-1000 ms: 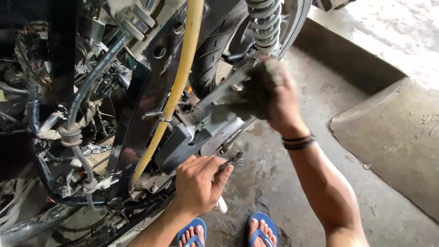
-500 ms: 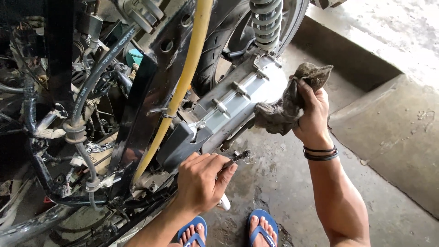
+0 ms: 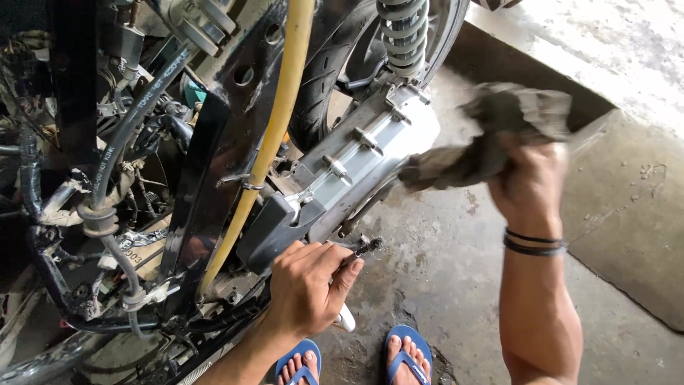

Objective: The person sits on the floor and wipes the engine casing and frame of a motorcycle with a cloth. They repeatedly clean the silver engine cover and the yellow frame tube, occasionally using a rag to wipe away grime.

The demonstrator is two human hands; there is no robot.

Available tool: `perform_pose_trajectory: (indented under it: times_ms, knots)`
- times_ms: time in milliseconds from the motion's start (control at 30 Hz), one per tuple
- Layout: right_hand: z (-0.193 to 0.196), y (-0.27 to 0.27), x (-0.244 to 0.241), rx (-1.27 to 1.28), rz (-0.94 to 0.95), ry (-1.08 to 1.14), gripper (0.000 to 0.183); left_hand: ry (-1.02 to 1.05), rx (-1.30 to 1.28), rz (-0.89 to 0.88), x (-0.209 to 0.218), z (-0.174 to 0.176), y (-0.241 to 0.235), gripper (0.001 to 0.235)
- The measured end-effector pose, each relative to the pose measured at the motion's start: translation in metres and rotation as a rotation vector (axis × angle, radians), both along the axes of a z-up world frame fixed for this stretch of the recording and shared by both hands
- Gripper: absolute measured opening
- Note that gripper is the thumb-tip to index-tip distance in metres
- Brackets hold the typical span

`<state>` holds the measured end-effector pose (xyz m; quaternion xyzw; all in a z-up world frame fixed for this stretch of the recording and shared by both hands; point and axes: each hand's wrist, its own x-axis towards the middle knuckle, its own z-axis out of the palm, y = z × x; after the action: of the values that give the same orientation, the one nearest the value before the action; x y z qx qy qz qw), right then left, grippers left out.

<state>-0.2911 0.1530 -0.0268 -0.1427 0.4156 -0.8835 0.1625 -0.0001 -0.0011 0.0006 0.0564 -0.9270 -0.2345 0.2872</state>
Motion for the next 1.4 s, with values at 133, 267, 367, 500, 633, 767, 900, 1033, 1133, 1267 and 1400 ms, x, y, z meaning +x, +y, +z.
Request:
perform_pose_trajectory:
  times_ms: [133,267,367,500,633,767,900,1033,1133,1267,1400]
  knots:
    - [0.024,0.012,0.0,0.134,-0.176,0.093,0.058,0.002,0.006,0.005,0.001,-0.001,0.001,0.04]
    - [0.001,0.021,0.008,0.858,0.429,-0.034,0.06,-0.005,0.006,0.001,0.002,-0.001,0.001,0.039]
    - [0.005,0.039,0.0,1.737,0.417,0.372,0.042,-0.009,0.0,-0.006,0.002,-0.003,0.001,0.038]
    - [-0.003,0.061,-0.023,1.767,0.288,0.474,0.073,-0.027,0.002,-0.014,0.001,0.001,0.0,0.035]
    - [-0.044,0.084,-0.045,1.754,0.004,0.769,0.037,-0.019,-0.014,-0.004,-0.001,0.003,0.001,0.037]
    - [-0.058,0.074,-0.057,1.221,-0.225,1.144,0.021,-0.022,-0.017,0.012,-0.001,0.001,0.002,0.039]
    - [-0.018,0.035,-0.027,0.782,-0.128,0.477,0.014,-0.02,-0.02,0.017,-0.001,0.0,0.003,0.037]
    - [0.009,0.004,-0.011,0.756,-0.201,0.363,0.024,-0.021,-0.024,0.022,-0.001,0.002,0.004,0.038]
    - [0.029,-0.018,0.003,1.035,-0.015,0.603,0.037,-0.037,-0.023,0.028,-0.002,0.003,0.004,0.038]
    - [0.019,-0.053,0.015,1.116,-0.088,1.078,0.036,-0.021,-0.009,0.039,-0.001,0.002,0.004,0.037]
    - [0.0,-0.089,0.002,1.371,-0.076,1.129,0.035,0.007,0.001,0.025,0.0,0.001,0.003,0.036]
